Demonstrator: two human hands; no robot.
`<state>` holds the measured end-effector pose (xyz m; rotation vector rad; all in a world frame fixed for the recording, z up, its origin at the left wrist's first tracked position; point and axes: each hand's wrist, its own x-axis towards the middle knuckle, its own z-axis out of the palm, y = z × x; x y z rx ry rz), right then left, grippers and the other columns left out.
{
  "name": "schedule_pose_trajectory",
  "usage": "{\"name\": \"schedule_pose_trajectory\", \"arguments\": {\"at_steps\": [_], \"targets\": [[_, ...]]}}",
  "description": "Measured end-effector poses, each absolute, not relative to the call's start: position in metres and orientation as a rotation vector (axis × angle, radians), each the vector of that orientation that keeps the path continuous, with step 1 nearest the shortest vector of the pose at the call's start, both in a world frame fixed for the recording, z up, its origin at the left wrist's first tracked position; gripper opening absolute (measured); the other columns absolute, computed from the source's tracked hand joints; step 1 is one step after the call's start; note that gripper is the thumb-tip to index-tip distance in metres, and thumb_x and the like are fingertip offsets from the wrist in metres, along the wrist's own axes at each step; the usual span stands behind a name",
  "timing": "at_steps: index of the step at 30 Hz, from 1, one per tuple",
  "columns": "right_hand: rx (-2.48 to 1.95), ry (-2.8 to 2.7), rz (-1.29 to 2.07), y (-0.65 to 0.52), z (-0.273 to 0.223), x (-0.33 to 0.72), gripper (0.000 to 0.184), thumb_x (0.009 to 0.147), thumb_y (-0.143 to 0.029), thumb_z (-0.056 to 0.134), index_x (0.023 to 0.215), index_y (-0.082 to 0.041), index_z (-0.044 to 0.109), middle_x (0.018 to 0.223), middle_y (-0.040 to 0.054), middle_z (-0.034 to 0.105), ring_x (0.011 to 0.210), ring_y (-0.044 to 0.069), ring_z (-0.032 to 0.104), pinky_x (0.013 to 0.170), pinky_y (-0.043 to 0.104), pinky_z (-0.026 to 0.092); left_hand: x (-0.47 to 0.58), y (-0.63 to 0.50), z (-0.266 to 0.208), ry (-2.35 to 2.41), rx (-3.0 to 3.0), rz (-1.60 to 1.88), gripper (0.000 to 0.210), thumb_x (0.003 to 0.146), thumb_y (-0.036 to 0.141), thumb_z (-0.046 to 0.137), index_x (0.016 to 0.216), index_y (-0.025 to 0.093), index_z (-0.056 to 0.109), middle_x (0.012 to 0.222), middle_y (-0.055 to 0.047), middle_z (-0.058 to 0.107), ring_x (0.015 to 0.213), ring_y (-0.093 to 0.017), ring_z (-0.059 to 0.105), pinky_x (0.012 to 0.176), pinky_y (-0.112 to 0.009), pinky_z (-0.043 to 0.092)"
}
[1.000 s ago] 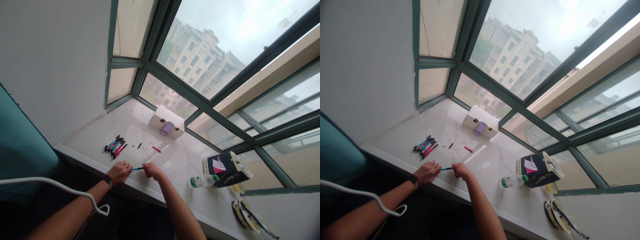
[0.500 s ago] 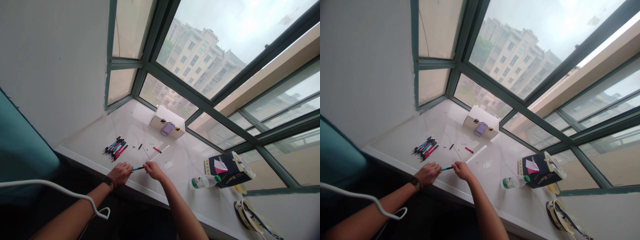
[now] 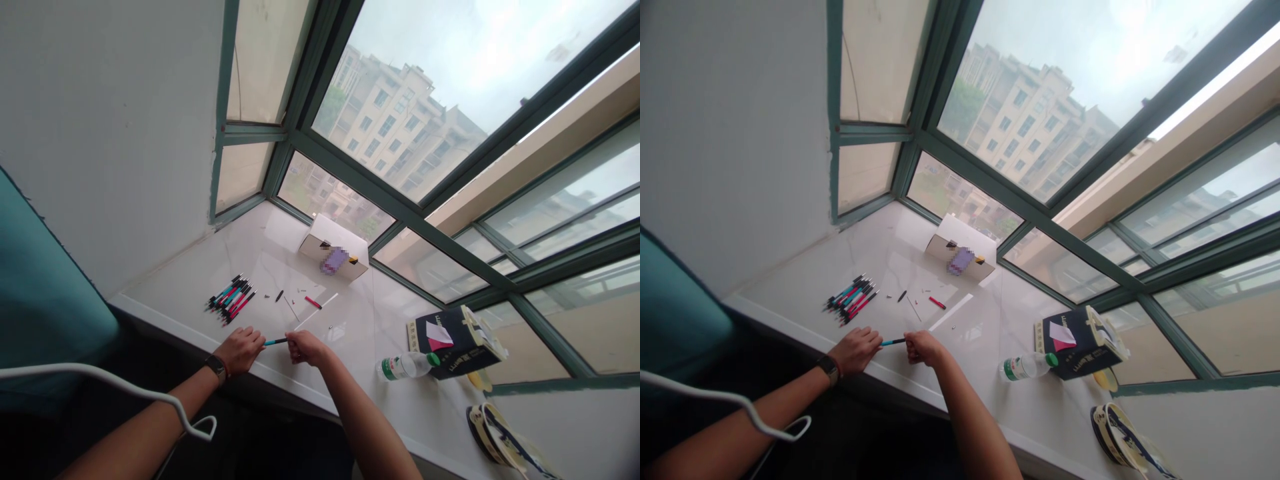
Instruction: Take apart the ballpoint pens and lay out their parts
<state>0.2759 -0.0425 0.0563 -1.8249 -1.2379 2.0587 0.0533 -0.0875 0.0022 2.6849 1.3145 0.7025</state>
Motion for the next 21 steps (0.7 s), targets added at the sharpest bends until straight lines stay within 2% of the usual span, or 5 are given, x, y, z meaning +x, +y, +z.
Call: {"name": "schedule_pose_trajectory", "arguments": {"at_steps": [5, 8, 13, 17, 21], "targets": [[-1.756, -1.674, 1.683, -0.041, 0.061, 0.276, 0.04, 0.092, -0.045, 0.046, 0.064, -0.017, 0.054, 0.052, -0.0013, 0.05, 0.048, 0.01, 0.049, 0.053, 0.023, 0.043, 0.054, -0.088, 0.002, 1.352, 2.663, 0.71, 0.018, 0.096, 0.022, 0.04, 0.088, 0.02, 0.056, 0.083, -0.007, 0.059, 0.081, -0.022, 0.05, 0.07, -0.037, 0.031], [-1.605, -1.837, 1.63, -0.041, 0.068, 0.281, 0.033, 0.092, -0.042, 0.049, 0.072, -0.016, 0.058, 0.06, -0.0001, 0.056, 0.055, 0.011, 0.054, 0.058, 0.023, 0.044, 0.054, -0.088, 0.001, 1.377, 2.644, 0.715, 0.02, 0.096, 0.023, 0.038, 0.088, 0.02, 0.056, 0.083, -0.007, 0.059, 0.081, -0.022, 0.05, 0.071, -0.037, 0.031], [-1.609, -2.064, 1.393, -0.043, 0.078, 0.283, 0.03, 0.09, -0.033, 0.052, 0.065, -0.017, 0.056, 0.059, -0.001, 0.058, 0.058, 0.01, 0.051, 0.062, 0.022, 0.04, 0.054, -0.088, 0.0, 1.371, 2.629, 0.737, 0.022, 0.097, 0.023, 0.038, 0.088, 0.019, 0.057, 0.081, -0.007, 0.058, 0.081, -0.022, 0.05, 0.071, -0.037, 0.032], [-1.659, -1.708, 1.692, -0.045, 0.071, 0.278, 0.033, 0.089, -0.03, 0.048, 0.058, -0.018, 0.048, 0.05, -0.0029, 0.048, 0.049, 0.01, 0.045, 0.057, 0.024, 0.043, 0.054, -0.088, 0.001, 1.378, 2.619, 0.725, 0.023, 0.097, 0.023, 0.037, 0.088, 0.019, 0.057, 0.082, -0.007, 0.059, 0.081, -0.022, 0.05, 0.07, -0.037, 0.032], [-1.696, -1.148, 2.042, -0.048, 0.063, 0.271, 0.034, 0.088, -0.024, 0.041, 0.055, -0.021, 0.037, 0.045, -0.006, 0.034, 0.04, 0.008, 0.032, 0.051, 0.025, 0.044, 0.054, -0.088, 0.0, 1.372, 2.624, 0.732, 0.023, 0.097, 0.022, 0.037, 0.087, 0.02, 0.057, 0.082, -0.007, 0.059, 0.08, -0.022, 0.05, 0.07, -0.037, 0.031]]}}
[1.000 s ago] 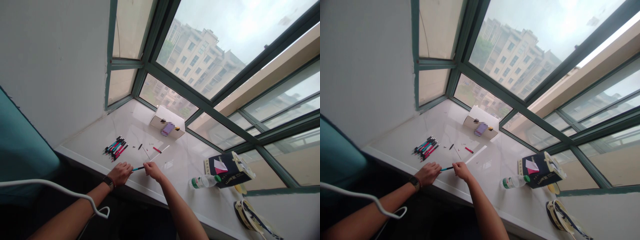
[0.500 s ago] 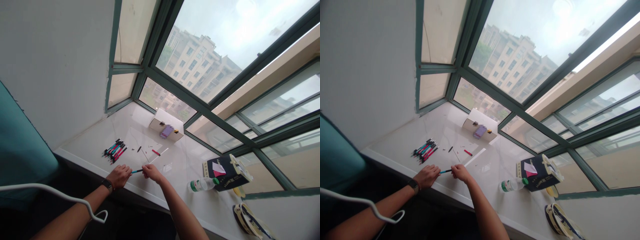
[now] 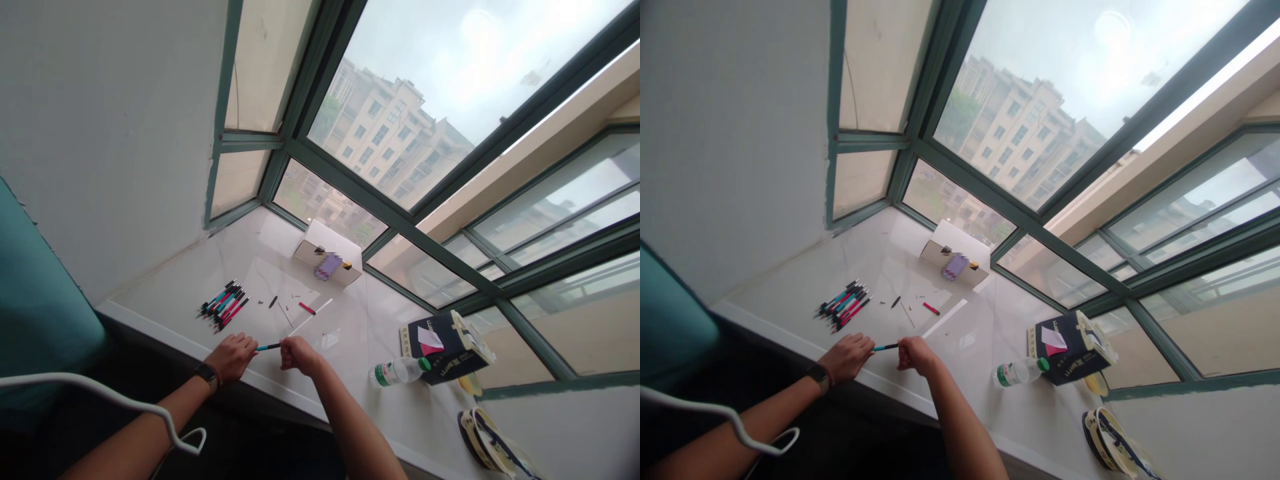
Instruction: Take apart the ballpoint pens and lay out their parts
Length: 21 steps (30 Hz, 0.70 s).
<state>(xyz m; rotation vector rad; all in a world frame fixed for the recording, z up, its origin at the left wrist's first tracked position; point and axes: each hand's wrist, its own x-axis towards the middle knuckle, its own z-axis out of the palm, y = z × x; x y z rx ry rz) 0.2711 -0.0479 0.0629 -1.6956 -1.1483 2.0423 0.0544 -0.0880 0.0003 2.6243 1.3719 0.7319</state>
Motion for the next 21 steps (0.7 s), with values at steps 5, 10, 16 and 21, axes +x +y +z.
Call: {"name": "schedule_pose_trajectory", "arguments": {"at_steps": [5, 10, 16, 21], "targets": [[-1.802, -1.029, 2.023, -0.047, 0.066, 0.27, 0.033, 0.09, -0.031, 0.046, 0.059, -0.019, 0.043, 0.047, -0.0061, 0.037, 0.04, 0.008, 0.035, 0.052, 0.026, 0.046, 0.055, -0.088, -0.002, 1.373, 2.632, 0.741, 0.023, 0.097, 0.022, 0.036, 0.087, 0.02, 0.056, 0.082, -0.006, 0.059, 0.079, -0.022, 0.049, 0.071, -0.037, 0.03], [-1.661, -1.099, 1.819, -0.029, 0.076, 0.298, 0.044, 0.088, -0.059, 0.049, 0.091, -0.017, 0.059, 0.07, 0.001, 0.055, 0.058, 0.012, 0.052, 0.065, 0.03, 0.05, 0.056, -0.089, -0.003, 1.408, 2.617, 0.76, 0.023, 0.097, 0.021, 0.035, 0.087, 0.02, 0.056, 0.082, -0.005, 0.059, 0.078, -0.022, 0.05, 0.071, -0.036, 0.03], [-2.024, -1.394, 0.582, -0.019, 0.052, 0.356, 0.027, 0.079, -0.029, 0.062, 0.103, -0.018, 0.062, 0.109, 0.0141, 0.056, 0.094, 0.024, 0.059, 0.086, 0.035, 0.046, 0.057, -0.089, -0.003, 1.423, 2.591, 0.781, 0.025, 0.098, 0.022, 0.034, 0.088, 0.02, 0.057, 0.082, -0.006, 0.06, 0.078, -0.021, 0.05, 0.072, -0.036, 0.031], [-2.054, -1.574, 0.281, -0.032, 0.012, 0.376, 0.032, 0.083, -0.024, 0.051, 0.11, -0.014, 0.065, 0.112, 0.0151, 0.056, 0.099, 0.025, 0.061, 0.09, 0.033, 0.045, 0.058, -0.088, -0.009, 1.412, 2.557, 0.808, 0.025, 0.098, 0.024, 0.035, 0.088, 0.02, 0.058, 0.083, -0.005, 0.061, 0.079, -0.022, 0.051, 0.073, -0.036, 0.031]]}}
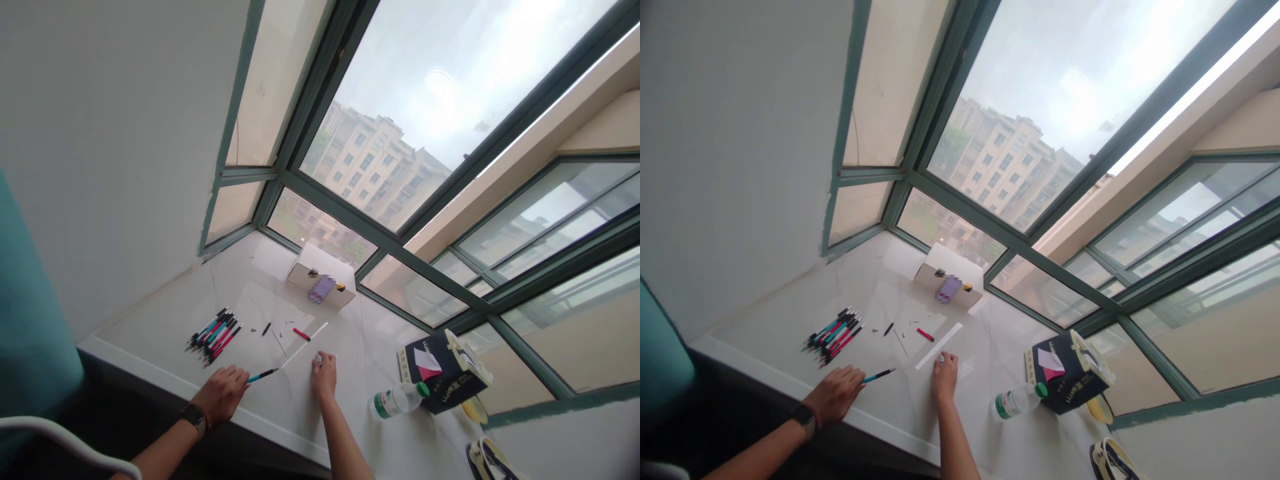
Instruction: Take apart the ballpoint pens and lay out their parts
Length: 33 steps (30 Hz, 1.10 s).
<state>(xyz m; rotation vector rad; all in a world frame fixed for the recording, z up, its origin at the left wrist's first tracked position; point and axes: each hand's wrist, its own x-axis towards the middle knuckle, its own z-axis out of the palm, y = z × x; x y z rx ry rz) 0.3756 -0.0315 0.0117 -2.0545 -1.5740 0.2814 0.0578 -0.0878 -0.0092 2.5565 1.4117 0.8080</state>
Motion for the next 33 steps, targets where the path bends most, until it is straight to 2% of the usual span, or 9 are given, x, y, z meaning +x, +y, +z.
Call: {"name": "schedule_pose_trajectory", "arguments": {"at_steps": [3, 7, 12, 22, 27, 33], "targets": [[-2.067, -1.582, 0.204, -0.034, 0.0, 0.378, 0.032, 0.088, -0.027, 0.045, 0.108, -0.015, 0.066, 0.111, 0.0137, 0.058, 0.096, 0.024, 0.062, 0.085, 0.031, 0.047, 0.058, -0.087, -0.012, 1.408, 2.545, 0.818, 0.024, 0.097, 0.025, 0.036, 0.089, 0.021, 0.058, 0.084, -0.005, 0.062, 0.08, -0.022, 0.051, 0.073, -0.036, 0.031], [-2.045, -1.55, 0.162, -0.031, -0.002, 0.381, 0.036, 0.085, -0.027, 0.049, 0.116, -0.014, 0.064, 0.112, 0.0135, 0.059, 0.099, 0.024, 0.063, 0.087, 0.03, 0.047, 0.057, -0.087, -0.014, 1.406, 2.559, 0.796, 0.023, 0.097, 0.025, 0.036, 0.093, 0.021, 0.059, 0.085, -0.004, 0.062, 0.081, -0.023, 0.052, 0.074, -0.037, 0.031], [-2.063, -1.497, 0.201, -0.03, -0.002, 0.382, 0.03, 0.085, -0.028, 0.051, 0.102, -0.013, 0.071, 0.104, 0.0128, 0.061, 0.087, 0.022, 0.065, 0.082, 0.028, 0.048, 0.056, -0.086, -0.016, 1.402, 2.557, 0.797, 0.025, 0.097, 0.026, 0.035, 0.092, 0.021, 0.059, 0.084, -0.005, 0.062, 0.08, -0.022, 0.052, 0.074, -0.037, 0.032], [-1.934, -1.403, 0.109, -0.053, -0.008, 0.36, 0.03, 0.091, -0.024, 0.042, 0.091, -0.014, 0.071, 0.101, 0.0138, 0.061, 0.09, 0.022, 0.063, 0.084, 0.027, 0.046, 0.055, -0.086, -0.012, 1.418, 2.538, 0.78, 0.025, 0.097, 0.028, 0.037, 0.093, 0.021, 0.061, 0.083, -0.006, 0.063, 0.08, -0.022, 0.053, 0.074, -0.035, 0.032], [-2.042, -1.406, 0.116, -0.054, -0.004, 0.357, 0.024, 0.089, -0.02, 0.043, 0.087, -0.016, 0.067, 0.096, 0.0132, 0.062, 0.083, 0.022, 0.061, 0.079, 0.028, 0.044, 0.054, -0.088, -0.01, 1.447, 2.568, 0.745, 0.026, 0.097, 0.028, 0.036, 0.091, 0.02, 0.06, 0.083, -0.007, 0.064, 0.081, -0.022, 0.054, 0.074, -0.035, 0.032], [-2.264, -1.511, 0.227, -0.047, 0.007, 0.356, 0.016, 0.084, -0.014, 0.051, 0.088, -0.014, 0.066, 0.096, 0.0158, 0.064, 0.089, 0.025, 0.06, 0.076, 0.03, 0.041, 0.053, -0.089, -0.005, 1.477, 2.574, 0.703, 0.03, 0.098, 0.028, 0.033, 0.087, 0.02, 0.059, 0.082, -0.007, 0.064, 0.083, -0.022, 0.055, 0.076, -0.034, 0.033]]}}
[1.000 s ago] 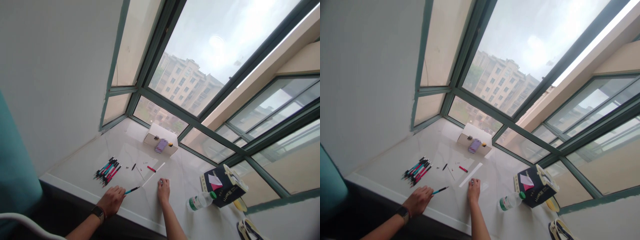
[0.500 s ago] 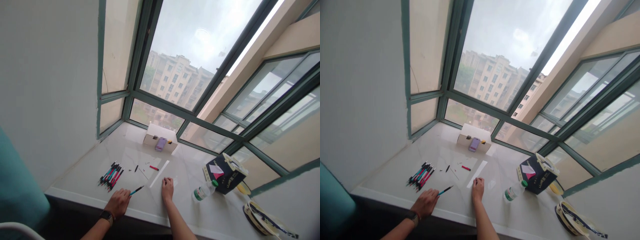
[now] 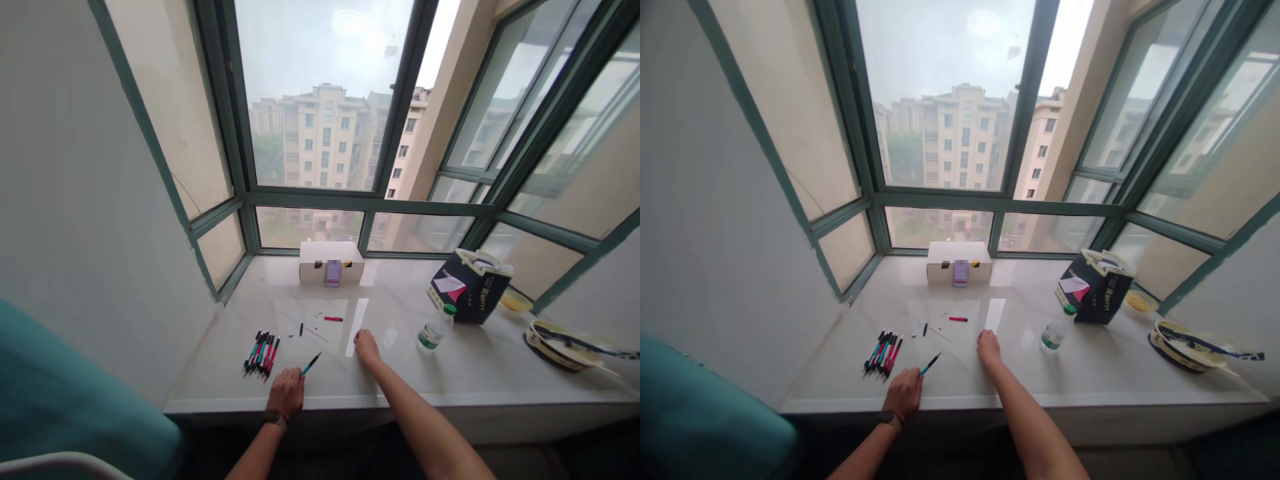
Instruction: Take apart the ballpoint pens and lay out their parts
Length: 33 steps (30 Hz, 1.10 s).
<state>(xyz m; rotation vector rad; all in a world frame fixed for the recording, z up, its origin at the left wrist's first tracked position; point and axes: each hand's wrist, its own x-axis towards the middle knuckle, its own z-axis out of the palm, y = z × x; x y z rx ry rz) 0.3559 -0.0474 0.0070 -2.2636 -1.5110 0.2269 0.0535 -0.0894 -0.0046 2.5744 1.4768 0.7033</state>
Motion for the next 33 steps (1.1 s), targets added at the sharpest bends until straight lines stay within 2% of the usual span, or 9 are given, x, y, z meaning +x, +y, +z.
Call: {"name": "schedule_pose_trajectory", "arguments": {"at_steps": [6, 9, 12, 15, 19, 24, 27, 30, 33], "targets": [[-1.948, -1.154, 0.424, -0.067, 0.008, 0.339, 0.011, 0.081, -0.022, 0.052, 0.078, -0.017, 0.062, 0.083, 0.0104, 0.067, 0.079, 0.021, 0.062, 0.072, 0.029, 0.043, 0.053, -0.088, -0.005, 1.503, 2.494, 0.713, 0.033, 0.098, 0.032, 0.031, 0.088, 0.021, 0.06, 0.079, -0.007, 0.062, 0.079, -0.021, 0.056, 0.074, -0.033, 0.035], [-1.608, -0.788, 0.666, -0.081, 0.003, 0.315, 0.02, 0.078, -0.037, 0.055, 0.078, -0.018, 0.06, 0.075, 0.0069, 0.067, 0.068, 0.02, 0.063, 0.065, 0.029, 0.046, 0.052, -0.08, -0.006, 1.497, 2.318, 0.739, 0.033, 0.097, 0.036, 0.034, 0.084, 0.022, 0.061, 0.077, -0.006, 0.062, 0.076, -0.021, 0.056, 0.071, -0.031, 0.036], [-1.374, -0.561, 0.905, -0.097, -0.001, 0.282, 0.036, 0.071, -0.047, 0.064, 0.089, -0.017, 0.064, 0.083, 0.008, 0.07, 0.069, 0.019, 0.066, 0.059, 0.027, 0.046, 0.051, -0.064, -0.001, 1.467, 1.903, 0.814, 0.035, 0.094, 0.044, 0.039, 0.082, 0.022, 0.063, 0.071, -0.004, 0.061, 0.069, -0.019, 0.056, 0.065, -0.028, 0.037], [-1.297, -0.596, 1.1, -0.109, 0.001, 0.256, 0.04, 0.065, -0.046, 0.072, 0.09, -0.016, 0.067, 0.085, 0.0085, 0.071, 0.066, 0.017, 0.065, 0.054, 0.024, 0.043, 0.051, -0.05, 0.009, 1.314, 1.464, 1.009, 0.037, 0.082, 0.053, 0.06, 0.088, 0.017, 0.07, 0.077, -0.004, 0.064, 0.065, -0.015, 0.053, 0.063, -0.026, 0.039], [-1.248, -0.672, 1.211, -0.119, 0.007, 0.249, 0.041, 0.059, -0.044, 0.079, 0.084, -0.014, 0.069, 0.081, 0.0087, 0.071, 0.07, 0.019, 0.066, 0.058, 0.025, 0.046, 0.058, -0.049, 0.02, 1.129, 1.018, 1.025, 0.046, 0.065, 0.048, 0.079, 0.098, 0.016, 0.073, 0.072, 0.0, 0.06, 0.059, -0.008, 0.05, 0.058, -0.02, 0.037], [-1.177, -0.585, 1.262, -0.122, 0.008, 0.256, 0.046, 0.054, -0.045, 0.083, 0.085, -0.014, 0.069, 0.086, 0.0102, 0.072, 0.076, 0.019, 0.067, 0.065, 0.028, 0.05, 0.071, -0.062, 0.02, 0.996, 0.651, 1.063, 0.041, 0.069, 0.034, 0.081, 0.104, 0.019, 0.068, 0.071, 0.003, 0.058, 0.058, -0.004, 0.052, 0.06, -0.017, 0.044], [-1.167, -0.574, 1.218, -0.121, 0.006, 0.254, 0.045, 0.054, -0.045, 0.083, 0.083, -0.014, 0.068, 0.081, 0.0086, 0.071, 0.071, 0.018, 0.066, 0.065, 0.028, 0.049, 0.078, -0.065, 0.017, 0.97, 0.513, 1.108, 0.027, 0.077, 0.023, 0.075, 0.102, 0.02, 0.064, 0.073, 0.003, 0.062, 0.063, -0.007, 0.06, 0.066, -0.02, 0.05], [-1.194, -0.614, 1.18, -0.12, 0.004, 0.25, 0.044, 0.054, -0.046, 0.082, 0.08, -0.014, 0.068, 0.074, 0.0067, 0.07, 0.067, 0.017, 0.065, 0.063, 0.028, 0.049, 0.083, -0.068, 0.016, 0.97, 0.467, 1.105, 0.005, 0.09, 0.023, 0.059, 0.094, 0.02, 0.056, 0.087, -0.003, 0.069, 0.08, -0.012, 0.069, 0.073, -0.026, 0.053], [-1.215, -0.685, 1.187, -0.12, 0.004, 0.248, 0.042, 0.055, -0.046, 0.081, 0.078, -0.013, 0.068, 0.071, 0.0052, 0.069, 0.066, 0.017, 0.065, 0.062, 0.028, 0.049, 0.087, -0.07, 0.016, 0.926, 0.461, 1.068, 0.007, 0.094, 0.021, 0.053, 0.089, 0.02, 0.048, 0.105, -0.009, 0.071, 0.094, -0.017, 0.07, 0.077, -0.03, 0.055]]}}
